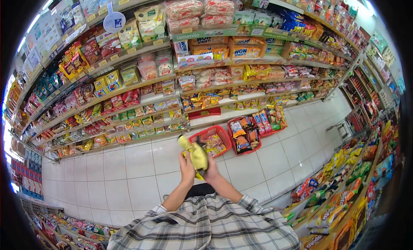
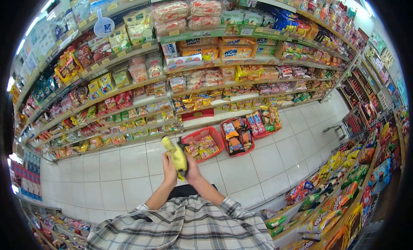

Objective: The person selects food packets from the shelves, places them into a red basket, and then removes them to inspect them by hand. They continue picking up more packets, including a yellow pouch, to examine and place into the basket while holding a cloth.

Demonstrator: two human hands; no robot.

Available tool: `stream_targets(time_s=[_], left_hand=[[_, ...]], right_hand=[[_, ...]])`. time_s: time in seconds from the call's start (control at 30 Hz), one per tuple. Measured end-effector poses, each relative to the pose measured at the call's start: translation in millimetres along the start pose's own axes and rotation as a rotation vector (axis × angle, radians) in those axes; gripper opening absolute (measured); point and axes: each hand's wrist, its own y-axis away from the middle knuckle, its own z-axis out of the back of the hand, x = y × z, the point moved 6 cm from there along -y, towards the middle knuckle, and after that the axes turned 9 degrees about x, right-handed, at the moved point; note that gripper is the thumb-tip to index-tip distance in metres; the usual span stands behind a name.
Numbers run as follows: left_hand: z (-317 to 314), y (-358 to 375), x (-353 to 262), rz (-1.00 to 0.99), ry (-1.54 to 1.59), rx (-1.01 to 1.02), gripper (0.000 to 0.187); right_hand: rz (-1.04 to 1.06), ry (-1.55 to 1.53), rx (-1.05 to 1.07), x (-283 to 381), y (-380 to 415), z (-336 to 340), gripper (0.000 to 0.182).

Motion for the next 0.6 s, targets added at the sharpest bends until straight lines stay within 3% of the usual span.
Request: stream_targets(time_s=[0.1, 0.27, 0.37, 0.5, 0.6], left_hand=[[-4, -1, 28, 0.004, 0.152, -0.085, 0.041], [-3, 7, 31, 0.038, 0.368, -0.200, 0.030], [1, 1, 52, 0.068, 0.601, -0.141, 0.035], [-6, 5, 54, 0.081, 0.536, -0.270, 0.042], [-11, -1, 53, 0.102, 0.358, -0.280, 0.044]], right_hand=[[-0.090, -0.007, -0.002, 11, 2, -13, 0.035], [-0.107, 0.350, 0.078, 13, 0, -18, 0.026], [-0.101, 0.345, 0.024, 12, 5, -17, 0.024], [-0.121, 0.318, -0.034, 15, 10, -3, 0.025], [-0.128, 0.070, -0.128, 7, 10, 27, 0.029]])
